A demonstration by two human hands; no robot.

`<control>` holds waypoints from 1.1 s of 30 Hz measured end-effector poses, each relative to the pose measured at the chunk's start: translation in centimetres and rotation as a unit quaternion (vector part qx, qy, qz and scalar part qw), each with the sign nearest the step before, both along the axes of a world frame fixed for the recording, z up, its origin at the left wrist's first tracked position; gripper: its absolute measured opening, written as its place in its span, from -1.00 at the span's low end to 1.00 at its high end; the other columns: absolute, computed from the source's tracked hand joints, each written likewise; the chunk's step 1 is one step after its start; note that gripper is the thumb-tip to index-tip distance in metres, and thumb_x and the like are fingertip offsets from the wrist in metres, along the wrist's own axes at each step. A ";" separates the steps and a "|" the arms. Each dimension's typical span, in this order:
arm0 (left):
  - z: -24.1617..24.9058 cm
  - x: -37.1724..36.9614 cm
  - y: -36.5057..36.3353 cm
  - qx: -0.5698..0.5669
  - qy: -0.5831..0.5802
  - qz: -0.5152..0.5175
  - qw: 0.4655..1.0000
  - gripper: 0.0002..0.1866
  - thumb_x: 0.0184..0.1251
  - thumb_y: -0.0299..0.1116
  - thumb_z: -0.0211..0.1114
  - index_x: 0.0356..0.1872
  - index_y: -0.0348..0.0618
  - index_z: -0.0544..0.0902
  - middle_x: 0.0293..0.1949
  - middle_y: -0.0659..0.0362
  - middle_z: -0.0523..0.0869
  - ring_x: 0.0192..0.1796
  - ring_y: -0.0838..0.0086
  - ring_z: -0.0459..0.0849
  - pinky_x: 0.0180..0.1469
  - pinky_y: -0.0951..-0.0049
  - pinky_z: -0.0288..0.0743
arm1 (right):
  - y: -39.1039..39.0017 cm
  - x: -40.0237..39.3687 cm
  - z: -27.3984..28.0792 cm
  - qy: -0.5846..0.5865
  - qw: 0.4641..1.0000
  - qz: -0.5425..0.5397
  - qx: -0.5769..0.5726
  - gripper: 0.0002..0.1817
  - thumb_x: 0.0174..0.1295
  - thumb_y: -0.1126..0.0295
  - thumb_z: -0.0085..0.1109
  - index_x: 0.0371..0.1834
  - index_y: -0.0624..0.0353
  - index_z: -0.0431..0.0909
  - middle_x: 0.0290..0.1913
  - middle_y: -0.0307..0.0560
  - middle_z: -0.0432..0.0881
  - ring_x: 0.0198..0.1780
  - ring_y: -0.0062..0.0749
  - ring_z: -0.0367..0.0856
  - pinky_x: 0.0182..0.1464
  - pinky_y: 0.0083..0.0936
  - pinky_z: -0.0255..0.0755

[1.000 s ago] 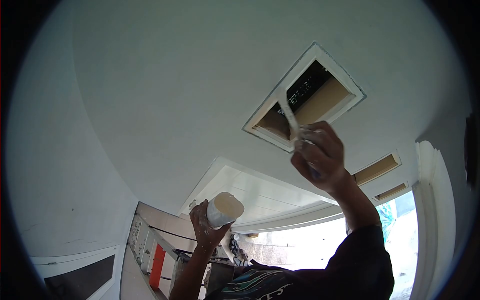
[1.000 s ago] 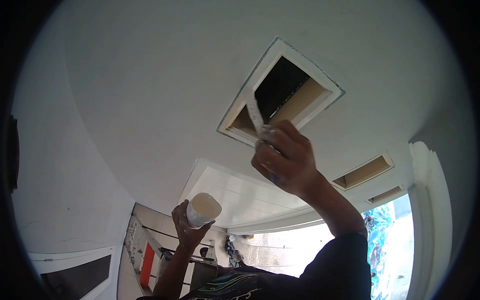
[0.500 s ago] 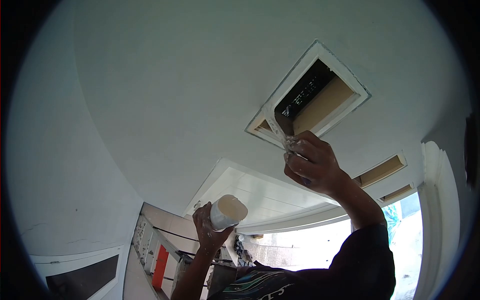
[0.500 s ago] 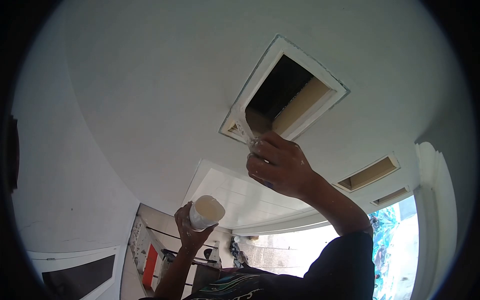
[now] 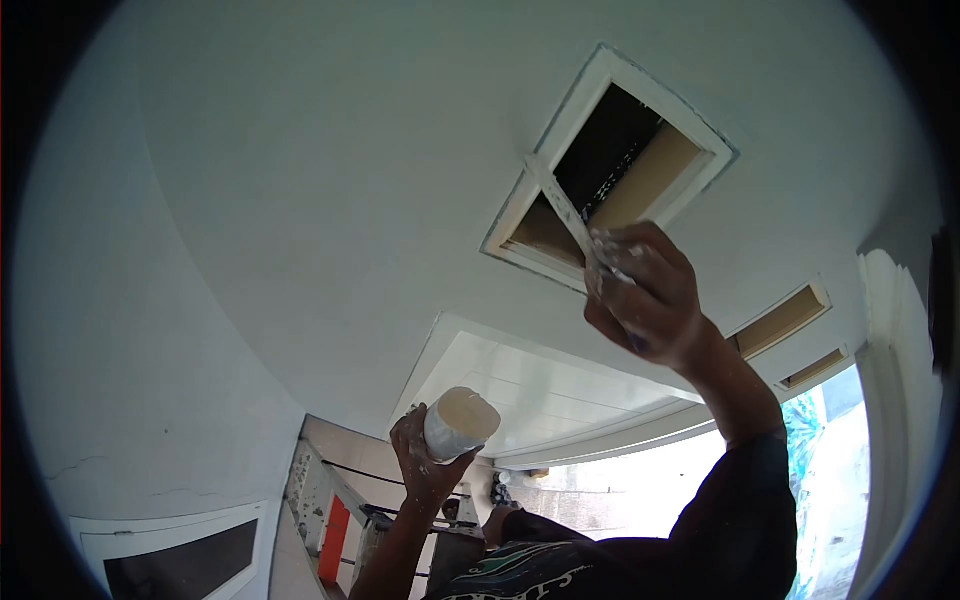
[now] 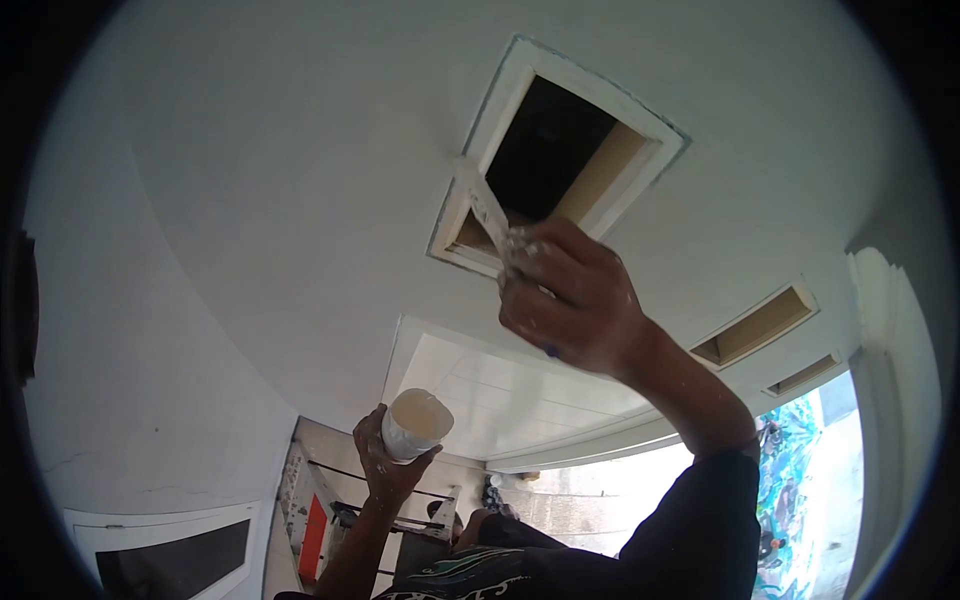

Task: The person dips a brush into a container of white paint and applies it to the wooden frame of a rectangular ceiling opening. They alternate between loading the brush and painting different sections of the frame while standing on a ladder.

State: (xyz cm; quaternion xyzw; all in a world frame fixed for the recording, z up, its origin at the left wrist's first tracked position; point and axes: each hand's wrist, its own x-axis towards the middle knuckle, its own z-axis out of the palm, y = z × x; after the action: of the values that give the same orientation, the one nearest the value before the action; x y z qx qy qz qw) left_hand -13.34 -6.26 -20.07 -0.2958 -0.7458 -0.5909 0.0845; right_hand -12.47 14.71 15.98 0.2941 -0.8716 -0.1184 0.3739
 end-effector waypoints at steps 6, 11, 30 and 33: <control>-0.1 0.0 0.0 -0.020 0.031 0.008 0.999 0.21 -0.24 -0.10 0.87 0.46 -0.31 0.33 0.28 -0.12 0.49 0.33 -0.06 0.46 0.37 -0.13 0.43 | 0.2 0.5 -3.4 -0.088 0.996 -0.024 -0.010 -0.59 -0.08 0.49 0.62 -0.28 0.07 0.50 -0.20 -0.13 0.56 -0.09 -0.25 0.66 -0.17 -0.38 0.68; 0.0 0.1 -0.2 -0.023 0.027 0.005 0.999 0.20 -0.23 -0.10 0.87 0.46 -0.30 0.31 0.28 -0.10 0.48 0.33 -0.05 0.49 0.39 -0.11 0.42 | 0.4 0.3 -2.4 -0.002 1.000 0.013 -0.023 -0.58 -0.09 0.52 0.61 -0.26 0.06 0.50 -0.22 -0.13 0.54 -0.09 -0.26 0.64 -0.19 -0.36 0.68; -0.2 0.3 0.0 -0.057 0.107 -0.008 0.993 0.15 -0.20 -0.04 0.84 0.43 -0.36 0.40 0.26 -0.12 0.57 0.32 -0.05 0.48 0.39 -0.09 0.44 | 1.3 0.6 -4.0 -0.005 0.999 0.039 -0.024 -0.58 -0.11 0.65 0.54 -0.27 0.10 0.48 -0.23 -0.12 0.57 -0.22 -0.24 0.61 -0.31 -0.35 0.57; -0.2 0.3 -0.3 -0.059 0.117 -0.004 0.991 0.14 -0.19 -0.02 0.83 0.42 -0.35 0.42 0.25 -0.11 0.59 0.31 -0.05 0.49 0.40 -0.09 0.43 | 1.5 -0.1 -4.8 0.027 0.999 0.023 0.010 -0.54 -0.10 0.60 0.57 -0.19 0.07 0.50 -0.20 -0.16 0.58 -0.17 -0.30 0.62 -0.28 -0.38 0.64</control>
State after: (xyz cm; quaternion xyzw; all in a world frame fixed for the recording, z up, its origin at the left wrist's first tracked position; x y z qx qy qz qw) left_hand -13.04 -6.53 -20.28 -0.3704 -0.7632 -0.5075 0.1510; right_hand -12.56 16.25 11.18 0.3142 -0.8529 -0.1264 0.3974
